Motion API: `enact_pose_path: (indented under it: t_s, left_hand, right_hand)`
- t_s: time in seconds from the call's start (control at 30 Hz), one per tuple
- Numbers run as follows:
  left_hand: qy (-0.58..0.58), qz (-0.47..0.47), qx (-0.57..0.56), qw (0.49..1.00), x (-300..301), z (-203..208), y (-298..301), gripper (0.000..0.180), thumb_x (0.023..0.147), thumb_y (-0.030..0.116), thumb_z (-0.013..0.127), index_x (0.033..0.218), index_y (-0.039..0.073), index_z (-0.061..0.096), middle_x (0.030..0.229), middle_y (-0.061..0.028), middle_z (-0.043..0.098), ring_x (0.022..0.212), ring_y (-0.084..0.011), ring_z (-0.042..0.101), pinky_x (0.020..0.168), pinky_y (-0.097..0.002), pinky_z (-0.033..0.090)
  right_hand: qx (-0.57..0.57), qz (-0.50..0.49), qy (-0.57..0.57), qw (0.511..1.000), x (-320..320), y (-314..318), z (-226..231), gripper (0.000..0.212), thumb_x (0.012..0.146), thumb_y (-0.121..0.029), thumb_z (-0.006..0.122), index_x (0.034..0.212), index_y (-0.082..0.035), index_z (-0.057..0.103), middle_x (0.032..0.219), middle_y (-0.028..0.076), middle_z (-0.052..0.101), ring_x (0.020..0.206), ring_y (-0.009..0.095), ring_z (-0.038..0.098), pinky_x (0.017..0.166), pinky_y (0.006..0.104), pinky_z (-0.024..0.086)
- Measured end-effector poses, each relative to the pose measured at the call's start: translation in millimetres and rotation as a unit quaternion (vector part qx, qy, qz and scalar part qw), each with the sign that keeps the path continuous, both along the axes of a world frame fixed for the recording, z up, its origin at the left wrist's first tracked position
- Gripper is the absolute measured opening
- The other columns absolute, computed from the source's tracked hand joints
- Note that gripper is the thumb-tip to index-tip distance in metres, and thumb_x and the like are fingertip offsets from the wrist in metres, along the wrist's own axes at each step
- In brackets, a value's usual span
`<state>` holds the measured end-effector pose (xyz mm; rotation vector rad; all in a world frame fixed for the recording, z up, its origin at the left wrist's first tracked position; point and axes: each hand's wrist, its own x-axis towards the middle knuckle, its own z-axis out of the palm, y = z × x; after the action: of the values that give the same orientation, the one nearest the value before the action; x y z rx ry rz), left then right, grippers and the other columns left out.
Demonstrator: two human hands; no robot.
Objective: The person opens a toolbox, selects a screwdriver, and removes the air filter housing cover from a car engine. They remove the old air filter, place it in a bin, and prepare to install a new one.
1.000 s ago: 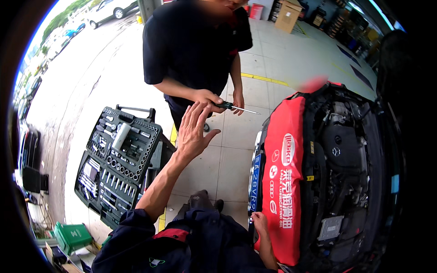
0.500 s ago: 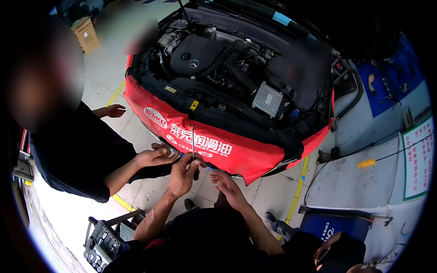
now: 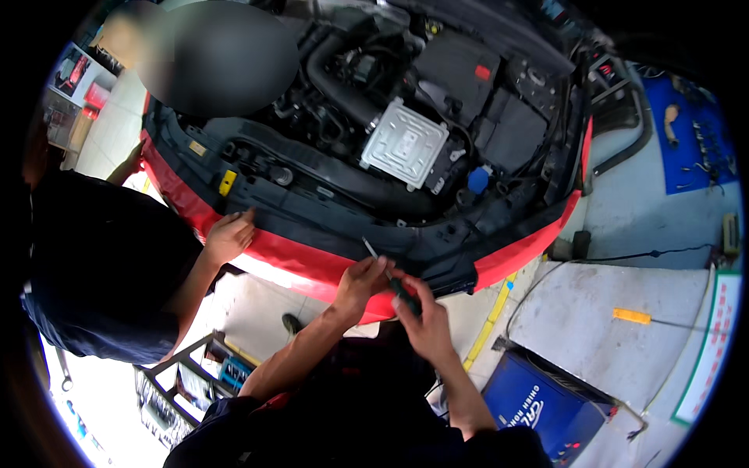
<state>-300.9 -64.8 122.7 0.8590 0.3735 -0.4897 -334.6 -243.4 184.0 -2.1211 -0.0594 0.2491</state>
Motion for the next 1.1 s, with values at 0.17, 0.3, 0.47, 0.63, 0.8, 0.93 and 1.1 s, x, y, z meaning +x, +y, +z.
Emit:
enact_pose_path:
  t_s: [0.17, 0.3, 0.47, 0.63, 0.8, 0.93, 1.1]
  left_hand:
    - [0.051, 0.009, -0.054, 0.997, 59, -8, -94, 0.041, 0.108, 0.025, 0.059, 0.138, -0.003, 0.060, 0.116, -0.0100, 0.069, 0.107, -0.0204, 0.071, 0.095, -0.0372, 0.059]
    - [0.078, 0.046, -0.072, 0.993, 99, -6, -141, 0.039, 0.107, 0.024, 0.061, 0.137, -0.002, 0.061, 0.116, -0.0106, 0.070, 0.105, -0.0202, 0.071, 0.095, -0.0367, 0.059]
    - [0.063, 0.047, -0.040, 0.996, 145, -13, -164, 0.037, 0.107, 0.022, 0.061, 0.136, -0.001, 0.062, 0.115, -0.0103, 0.072, 0.099, -0.0175, 0.071, 0.090, -0.0335, 0.059]
    - [-0.045, -0.016, 0.193, 0.980, 181, -53, -150, 0.029, 0.105, 0.016, 0.059, 0.129, 0.000, 0.066, 0.104, -0.0072, 0.076, 0.093, -0.0151, 0.072, 0.086, -0.0298, 0.057]
    - [-0.054, -0.037, 0.369, 0.927, 207, -54, -118, 0.024, 0.106, 0.016, 0.062, 0.123, 0.001, 0.069, 0.105, -0.0073, 0.077, 0.094, -0.0138, 0.072, 0.083, -0.0273, 0.056]
    - [-0.026, -0.040, 0.394, 0.918, 217, -47, -119, 0.021, 0.102, 0.014, 0.068, 0.118, 0.001, 0.072, 0.101, -0.0094, 0.079, 0.096, -0.0169, 0.075, 0.086, -0.0290, 0.057]
    - [-0.018, -0.086, 0.400, 0.912, 233, -58, -121, 0.022, 0.102, 0.013, 0.068, 0.119, 0.000, 0.072, 0.102, -0.0117, 0.078, 0.095, -0.0172, 0.075, 0.086, -0.0291, 0.057]
  right_hand:
    - [-0.169, 0.056, -0.020, 0.984, 102, -89, 5, 0.035, 0.099, -0.030, 0.068, 0.126, -0.008, 0.069, 0.101, 0.020, 0.075, 0.089, 0.041, 0.073, 0.076, 0.0469, 0.057]
    - [-0.190, 0.085, -0.006, 0.978, 159, -118, 17, 0.034, 0.095, -0.027, 0.073, 0.122, -0.006, 0.071, 0.099, 0.019, 0.075, 0.087, 0.039, 0.073, 0.074, 0.0448, 0.058]
    - [-0.274, 0.074, -0.085, 0.955, 217, -144, 15, 0.033, 0.093, -0.029, 0.076, 0.117, -0.007, 0.074, 0.095, 0.019, 0.076, 0.082, 0.039, 0.074, 0.071, 0.0457, 0.058]
    - [-0.339, 0.015, -0.156, 0.928, 300, -184, 16, 0.027, 0.088, -0.030, 0.077, 0.108, -0.011, 0.078, 0.084, 0.015, 0.075, 0.073, 0.036, 0.073, 0.066, 0.0451, 0.058]
    - [-0.342, 0.035, -0.124, 0.931, 340, -184, -13, 0.020, 0.086, -0.028, 0.077, 0.097, -0.012, 0.073, 0.076, 0.010, 0.072, 0.067, 0.033, 0.072, 0.061, 0.0432, 0.058]
    - [-0.318, 0.026, -0.066, 0.945, 349, -176, 3, 0.023, 0.083, -0.023, 0.080, 0.101, -0.011, 0.074, 0.078, 0.010, 0.073, 0.067, 0.032, 0.072, 0.060, 0.0413, 0.057]
    - [-0.313, 0.020, -0.056, 0.948, 346, -174, 5, 0.026, 0.081, -0.018, 0.081, 0.104, -0.009, 0.075, 0.081, 0.011, 0.074, 0.067, 0.031, 0.072, 0.060, 0.0393, 0.056]
